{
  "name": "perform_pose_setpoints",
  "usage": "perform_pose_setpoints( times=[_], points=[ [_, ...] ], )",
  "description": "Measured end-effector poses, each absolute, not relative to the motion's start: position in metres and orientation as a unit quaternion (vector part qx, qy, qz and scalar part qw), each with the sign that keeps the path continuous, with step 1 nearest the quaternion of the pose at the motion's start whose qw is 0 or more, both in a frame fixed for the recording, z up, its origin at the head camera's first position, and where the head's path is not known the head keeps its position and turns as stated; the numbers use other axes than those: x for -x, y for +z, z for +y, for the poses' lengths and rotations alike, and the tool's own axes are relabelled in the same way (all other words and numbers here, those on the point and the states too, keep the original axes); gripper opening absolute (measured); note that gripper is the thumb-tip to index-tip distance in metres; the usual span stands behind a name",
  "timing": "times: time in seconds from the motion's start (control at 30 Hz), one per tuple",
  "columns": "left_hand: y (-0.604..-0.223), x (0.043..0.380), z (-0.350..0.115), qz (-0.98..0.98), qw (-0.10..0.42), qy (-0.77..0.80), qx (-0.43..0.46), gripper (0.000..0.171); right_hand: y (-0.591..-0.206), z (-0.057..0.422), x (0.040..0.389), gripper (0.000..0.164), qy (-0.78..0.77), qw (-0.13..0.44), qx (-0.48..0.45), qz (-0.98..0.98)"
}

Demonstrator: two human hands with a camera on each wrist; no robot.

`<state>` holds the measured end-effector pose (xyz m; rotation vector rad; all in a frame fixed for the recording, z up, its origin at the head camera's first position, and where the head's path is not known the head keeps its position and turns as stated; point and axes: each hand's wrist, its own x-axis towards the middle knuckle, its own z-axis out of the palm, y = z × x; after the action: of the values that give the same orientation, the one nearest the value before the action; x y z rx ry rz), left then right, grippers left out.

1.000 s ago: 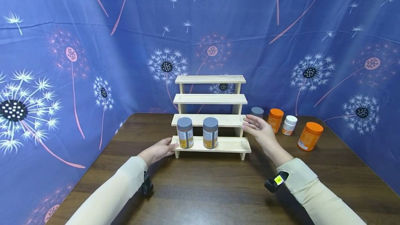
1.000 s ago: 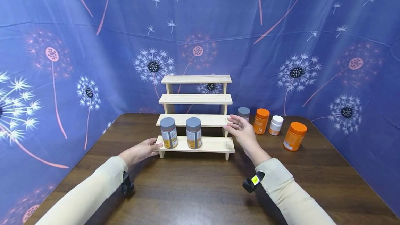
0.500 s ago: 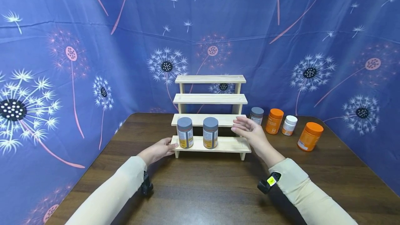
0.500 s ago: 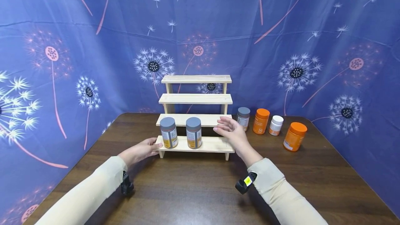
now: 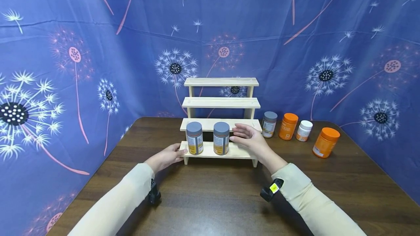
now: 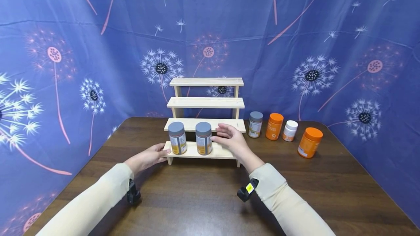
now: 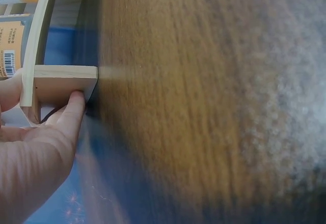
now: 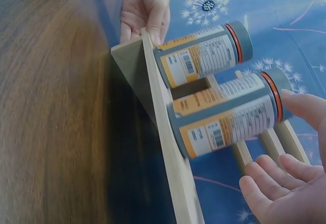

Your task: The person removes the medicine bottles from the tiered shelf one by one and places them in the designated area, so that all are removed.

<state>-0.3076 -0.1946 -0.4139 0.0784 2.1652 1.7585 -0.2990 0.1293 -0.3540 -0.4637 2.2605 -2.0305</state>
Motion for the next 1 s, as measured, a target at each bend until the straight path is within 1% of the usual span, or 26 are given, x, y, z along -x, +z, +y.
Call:
perform_pose_setpoints(
  times=[0.37, 0.6, 0.8, 1.0],
  points=[
    [-0.414, 0.304, -0.194, 0.768, 0.175, 0.616, -0.031, 0.055, -0.363, 0.113, 0.3, 0.069, -0.648, 0.069, 0.133, 0.747],
    [-0.415, 0.305, -0.193, 0.763, 0.169, 0.623, -0.033, 0.054, -0.366, 0.107, 0.303, 0.069, -0.633, 0.069, 0.151, 0.756],
    [-0.418, 0.308, -0.194, 0.761, 0.166, 0.626, -0.031, 0.052, -0.367, 0.104, 0.303, 0.072, -0.624, 0.082, 0.136, 0.766],
    [-0.418, 0.308, -0.194, 0.759, 0.164, 0.629, -0.038, 0.052, -0.369, 0.098, 0.305, 0.067, -0.624, 0.076, 0.137, 0.766]
  ],
)
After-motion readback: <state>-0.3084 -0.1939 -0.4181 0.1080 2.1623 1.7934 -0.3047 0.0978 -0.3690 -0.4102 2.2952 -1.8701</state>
